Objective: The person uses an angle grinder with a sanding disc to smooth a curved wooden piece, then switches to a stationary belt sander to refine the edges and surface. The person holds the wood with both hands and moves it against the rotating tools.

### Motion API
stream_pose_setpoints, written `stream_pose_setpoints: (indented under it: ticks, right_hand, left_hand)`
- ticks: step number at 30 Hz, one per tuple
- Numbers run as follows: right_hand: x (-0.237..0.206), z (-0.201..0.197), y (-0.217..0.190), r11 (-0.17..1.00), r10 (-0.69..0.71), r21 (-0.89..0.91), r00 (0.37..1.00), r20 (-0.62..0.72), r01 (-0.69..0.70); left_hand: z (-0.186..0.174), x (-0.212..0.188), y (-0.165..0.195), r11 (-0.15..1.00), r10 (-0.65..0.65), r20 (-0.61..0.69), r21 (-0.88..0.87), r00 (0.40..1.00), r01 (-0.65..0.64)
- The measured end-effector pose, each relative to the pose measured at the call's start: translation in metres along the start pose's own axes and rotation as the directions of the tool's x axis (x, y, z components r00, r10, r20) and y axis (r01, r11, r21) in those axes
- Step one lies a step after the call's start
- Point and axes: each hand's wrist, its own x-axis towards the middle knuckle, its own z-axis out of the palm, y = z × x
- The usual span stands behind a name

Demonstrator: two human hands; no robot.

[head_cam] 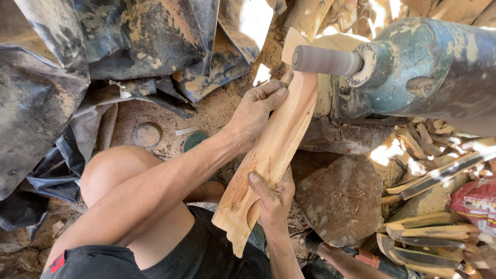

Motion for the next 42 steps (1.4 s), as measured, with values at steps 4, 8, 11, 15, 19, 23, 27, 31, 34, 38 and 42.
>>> stream_pose_setpoints:
  ticks: [4,8,11,15,19,23,27,31,34,38,42]
  right_hand:
    - [-0.027,-0.013,0.009,0.997,0.049,-0.055,0.999,-0.019,-0.050]
    - [-0.048,-0.024,0.010,0.991,0.122,-0.043,0.991,-0.054,-0.124]
    - [-0.046,-0.027,0.003,0.997,0.072,0.000,0.997,-0.023,-0.072]
    - [-0.030,-0.020,-0.008,0.996,0.034,-0.080,0.998,-0.061,-0.038]
    - [-0.012,-0.007,-0.015,1.000,0.009,-0.013,0.999,-0.047,-0.010]
    - [0.010,0.003,-0.015,0.998,-0.035,0.048,0.999,-0.038,0.037]
    - [0.019,0.003,-0.010,0.996,-0.087,0.019,0.996,-0.020,0.087]
    - [0.002,0.000,-0.003,0.997,-0.063,0.041,0.995,-0.073,0.066]
    - [-0.009,-0.004,-0.002,1.000,-0.015,0.025,0.994,-0.108,0.018]
    - [-0.002,-0.006,-0.004,0.998,-0.053,0.021,0.996,-0.069,0.054]
    - [0.015,-0.008,-0.004,0.999,-0.032,0.030,0.998,-0.061,0.034]
  left_hand:
    - [-0.004,-0.021,-0.021,0.998,-0.052,0.059,-0.027,0.997,0.053]
    - [-0.008,-0.034,-0.041,0.988,-0.135,0.059,-0.062,0.989,0.139]
    - [-0.011,-0.038,-0.048,0.985,-0.132,0.092,-0.102,0.987,0.141]
    - [-0.006,-0.044,-0.045,0.990,-0.132,0.101,-0.037,0.986,0.136]
    - [0.000,-0.026,-0.019,0.993,-0.089,0.109,-0.066,0.990,0.097]
    - [0.007,0.004,0.002,0.979,-0.002,0.142,-0.202,0.990,0.031]
    - [0.006,0.011,0.001,0.980,0.088,0.264,-0.198,0.960,-0.035]
    - [0.004,-0.004,-0.012,0.978,0.030,0.297,-0.205,0.954,0.033]
    - [0.004,-0.018,-0.020,0.966,-0.003,0.316,-0.245,0.949,0.084]
    - [0.007,-0.009,-0.017,0.964,-0.017,0.291,-0.250,0.957,0.094]
    - [0.004,0.006,-0.012,0.987,0.008,0.239,-0.160,0.971,0.031]
